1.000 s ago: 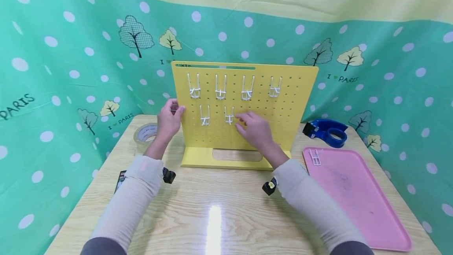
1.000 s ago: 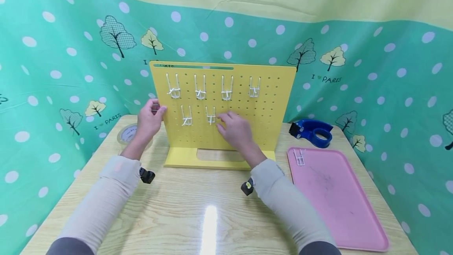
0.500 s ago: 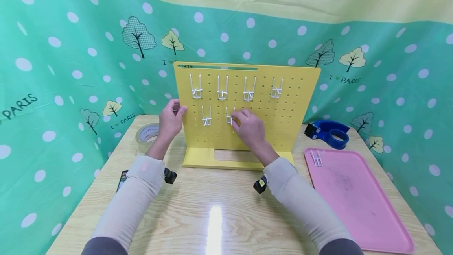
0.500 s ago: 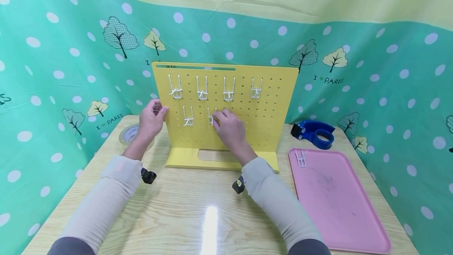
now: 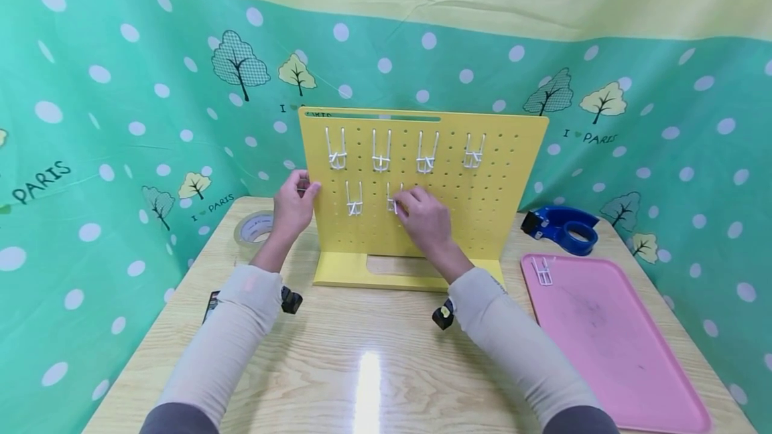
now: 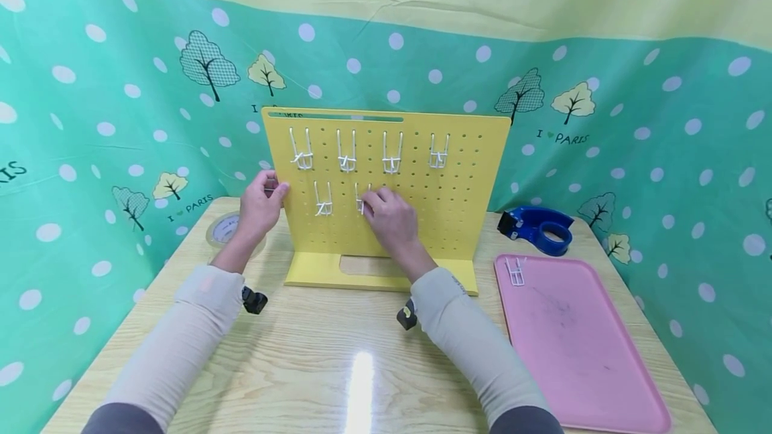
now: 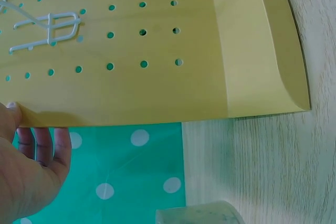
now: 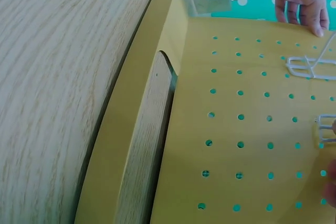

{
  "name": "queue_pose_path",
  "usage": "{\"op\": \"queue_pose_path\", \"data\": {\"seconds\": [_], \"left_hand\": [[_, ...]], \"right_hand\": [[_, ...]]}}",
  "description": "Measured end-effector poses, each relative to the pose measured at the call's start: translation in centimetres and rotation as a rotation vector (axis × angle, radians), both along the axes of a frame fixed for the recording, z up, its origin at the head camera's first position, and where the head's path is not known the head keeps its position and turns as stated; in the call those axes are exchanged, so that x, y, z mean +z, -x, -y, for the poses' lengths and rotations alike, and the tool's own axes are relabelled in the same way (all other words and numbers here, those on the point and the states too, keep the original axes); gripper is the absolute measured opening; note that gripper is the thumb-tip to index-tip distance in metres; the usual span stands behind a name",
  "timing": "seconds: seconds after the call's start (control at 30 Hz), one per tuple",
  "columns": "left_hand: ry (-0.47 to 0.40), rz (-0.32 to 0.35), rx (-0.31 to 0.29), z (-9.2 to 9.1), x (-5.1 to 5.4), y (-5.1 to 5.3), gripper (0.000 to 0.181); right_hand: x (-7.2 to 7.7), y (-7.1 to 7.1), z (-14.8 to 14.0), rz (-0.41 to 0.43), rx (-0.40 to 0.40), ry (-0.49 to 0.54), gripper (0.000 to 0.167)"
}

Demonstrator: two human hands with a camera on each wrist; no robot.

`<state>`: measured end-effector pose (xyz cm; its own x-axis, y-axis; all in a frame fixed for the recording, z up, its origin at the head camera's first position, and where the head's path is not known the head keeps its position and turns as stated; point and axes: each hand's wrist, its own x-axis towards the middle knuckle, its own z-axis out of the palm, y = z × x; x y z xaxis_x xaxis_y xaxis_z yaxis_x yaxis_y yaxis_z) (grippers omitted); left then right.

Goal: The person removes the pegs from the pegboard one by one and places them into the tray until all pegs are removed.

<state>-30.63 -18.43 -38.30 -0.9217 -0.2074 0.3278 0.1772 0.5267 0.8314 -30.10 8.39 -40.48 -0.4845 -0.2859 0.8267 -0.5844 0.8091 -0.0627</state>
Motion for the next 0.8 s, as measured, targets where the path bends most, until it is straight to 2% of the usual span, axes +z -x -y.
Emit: {"op": "queue_pose_path", "data": {"seconds": [0.2,0.37,0.5,0.8], "left_hand": [[0.0,-0.004,-0.006,0.0,-0.1,0.1,0.023],[0.0,0.0,-0.004,-0.1,-0.3,0.2,0.022],[-0.009,0.011,-0.005,-0.1,-0.3,0.2,0.023],[-0.017,0.017,-0.004,0.0,-0.3,0.2,0.024]], "right_hand": [[0.3,-0.4,-0.2,-0.02,0.016,-0.004,0.005],[0.8,-1.1,-0.8,0.0,0.018,0.006,0.005],[1.1,-1.9,-2.0,0.049,0.006,0.024,0.006],[1.2,-3.5,-6.3,0.224,-0.03,0.067,0.011]]}}
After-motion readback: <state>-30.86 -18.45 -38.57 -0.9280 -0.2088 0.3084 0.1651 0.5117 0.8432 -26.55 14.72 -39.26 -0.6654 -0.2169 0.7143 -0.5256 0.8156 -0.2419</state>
